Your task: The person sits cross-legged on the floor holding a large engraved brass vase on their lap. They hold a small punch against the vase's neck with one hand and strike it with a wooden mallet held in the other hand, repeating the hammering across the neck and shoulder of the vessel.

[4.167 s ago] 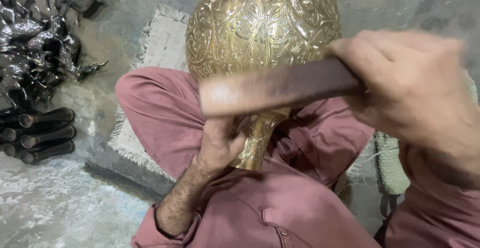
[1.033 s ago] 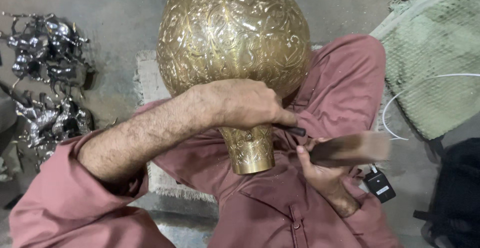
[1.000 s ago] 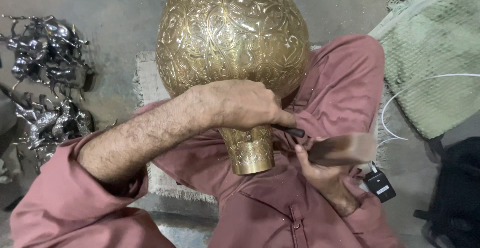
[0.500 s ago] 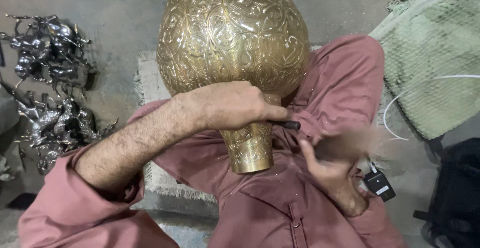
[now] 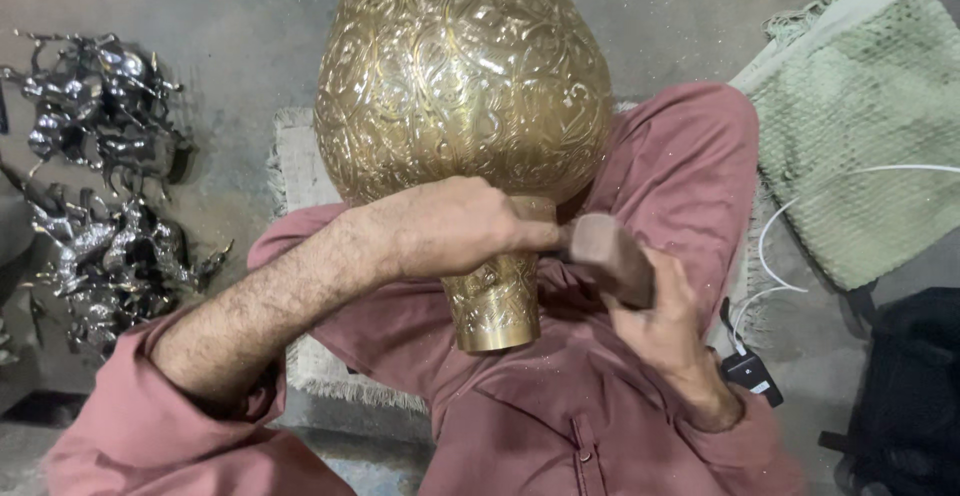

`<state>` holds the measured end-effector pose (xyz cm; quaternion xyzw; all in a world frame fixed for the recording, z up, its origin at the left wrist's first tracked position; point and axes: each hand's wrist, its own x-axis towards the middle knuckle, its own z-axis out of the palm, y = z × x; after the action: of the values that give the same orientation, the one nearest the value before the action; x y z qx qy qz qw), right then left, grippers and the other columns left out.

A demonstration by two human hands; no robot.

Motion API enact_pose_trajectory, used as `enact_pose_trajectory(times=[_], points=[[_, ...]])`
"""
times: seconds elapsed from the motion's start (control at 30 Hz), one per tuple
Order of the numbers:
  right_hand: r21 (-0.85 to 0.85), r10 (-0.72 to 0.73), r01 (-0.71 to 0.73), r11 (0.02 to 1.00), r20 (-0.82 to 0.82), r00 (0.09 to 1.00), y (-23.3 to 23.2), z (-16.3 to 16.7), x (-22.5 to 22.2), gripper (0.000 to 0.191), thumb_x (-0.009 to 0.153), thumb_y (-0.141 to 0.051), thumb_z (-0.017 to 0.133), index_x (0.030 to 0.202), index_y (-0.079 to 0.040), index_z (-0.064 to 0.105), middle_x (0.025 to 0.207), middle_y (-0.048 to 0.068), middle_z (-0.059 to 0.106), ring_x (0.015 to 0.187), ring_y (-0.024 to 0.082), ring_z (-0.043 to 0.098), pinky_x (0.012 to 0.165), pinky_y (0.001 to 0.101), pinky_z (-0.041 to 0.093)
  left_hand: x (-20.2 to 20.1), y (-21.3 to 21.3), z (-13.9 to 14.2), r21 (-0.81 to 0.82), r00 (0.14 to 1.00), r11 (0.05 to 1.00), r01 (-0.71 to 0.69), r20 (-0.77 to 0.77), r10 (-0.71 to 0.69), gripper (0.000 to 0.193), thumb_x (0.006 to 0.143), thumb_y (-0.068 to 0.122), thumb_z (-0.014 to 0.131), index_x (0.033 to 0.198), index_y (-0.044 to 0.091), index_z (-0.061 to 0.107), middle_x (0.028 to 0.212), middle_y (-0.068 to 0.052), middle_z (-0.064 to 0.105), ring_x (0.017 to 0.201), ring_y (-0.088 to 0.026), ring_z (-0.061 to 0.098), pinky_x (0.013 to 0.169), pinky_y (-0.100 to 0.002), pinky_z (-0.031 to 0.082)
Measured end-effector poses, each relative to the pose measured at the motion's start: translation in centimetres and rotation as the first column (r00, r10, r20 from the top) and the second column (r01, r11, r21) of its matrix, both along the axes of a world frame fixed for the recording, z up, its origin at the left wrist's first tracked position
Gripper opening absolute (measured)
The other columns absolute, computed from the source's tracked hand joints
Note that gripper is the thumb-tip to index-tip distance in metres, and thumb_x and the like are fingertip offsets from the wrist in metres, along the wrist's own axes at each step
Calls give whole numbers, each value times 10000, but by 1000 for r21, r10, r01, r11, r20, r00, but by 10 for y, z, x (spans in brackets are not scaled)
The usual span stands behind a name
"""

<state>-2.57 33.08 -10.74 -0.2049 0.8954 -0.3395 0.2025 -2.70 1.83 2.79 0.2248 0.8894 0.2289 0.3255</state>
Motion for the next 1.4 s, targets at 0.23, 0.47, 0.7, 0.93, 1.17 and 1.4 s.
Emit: enact_pose_trajectory(times=[0.23,0.47,0.7,0.93,1.17,1.4], points=[[-357,-5,-84,930,-242,970,-1,23,-25,427,760,29,764,1157,59,609,945,128,649,894,179,613,815,291,506,10,-11,-2,285,971,957,-56,-208,119,473,888,92,591,1360,119,578,1443,-88,629,1038,-323,744,865,-418,617],[-69,236,-301,951,-467,852,8,23,-45,538,604,132,782,1120,43,658,996,146,705,923,266,613,857,376,498,19,-10,-8,290,965,947,-140,-173,195,450,964,104,588,1410,160,565,1366,-74,663,1026,-281,758,899,-408,624],[-455,44,-88,886,-105,993,-2,30,-56,389,788,41,796,1138,-20,640,963,59,715,941,109,670,814,289,534,29,-15,-12,327,943,935,-136,-247,223,434,934,73,618,1356,153,558,1464,-97,625,1066,-307,745,895,-400,625],[-265,226,-330,906,-355,907,-2,54,-74,542,753,-33,829,1244,-80,604,1072,80,727,998,141,682,867,376,532,41,-22,-7,456,922,856,-246,-162,351,453,930,78,632,1370,134,547,1421,-105,655,1104,-321,737,919,-392,617],[-276,175,-251,928,-271,947,-6,51,-91,513,842,-101,874,1267,-76,590,926,79,679,833,126,645,757,346,529,45,-19,-6,366,911,853,-371,-33,410,423,966,122,658,1371,156,539,1273,-81,724,1091,-298,757,915,-375,622],[-417,225,-273,867,-161,961,-13,62,-99,365,849,-127,783,1185,-123,640,956,41,690,908,175,684,820,391,543,51,-19,-9,516,880,782,-348,-107,462,628,880,60,673,1470,162,484,1349,-101,696,1087,-316,747,923,-397,613]])
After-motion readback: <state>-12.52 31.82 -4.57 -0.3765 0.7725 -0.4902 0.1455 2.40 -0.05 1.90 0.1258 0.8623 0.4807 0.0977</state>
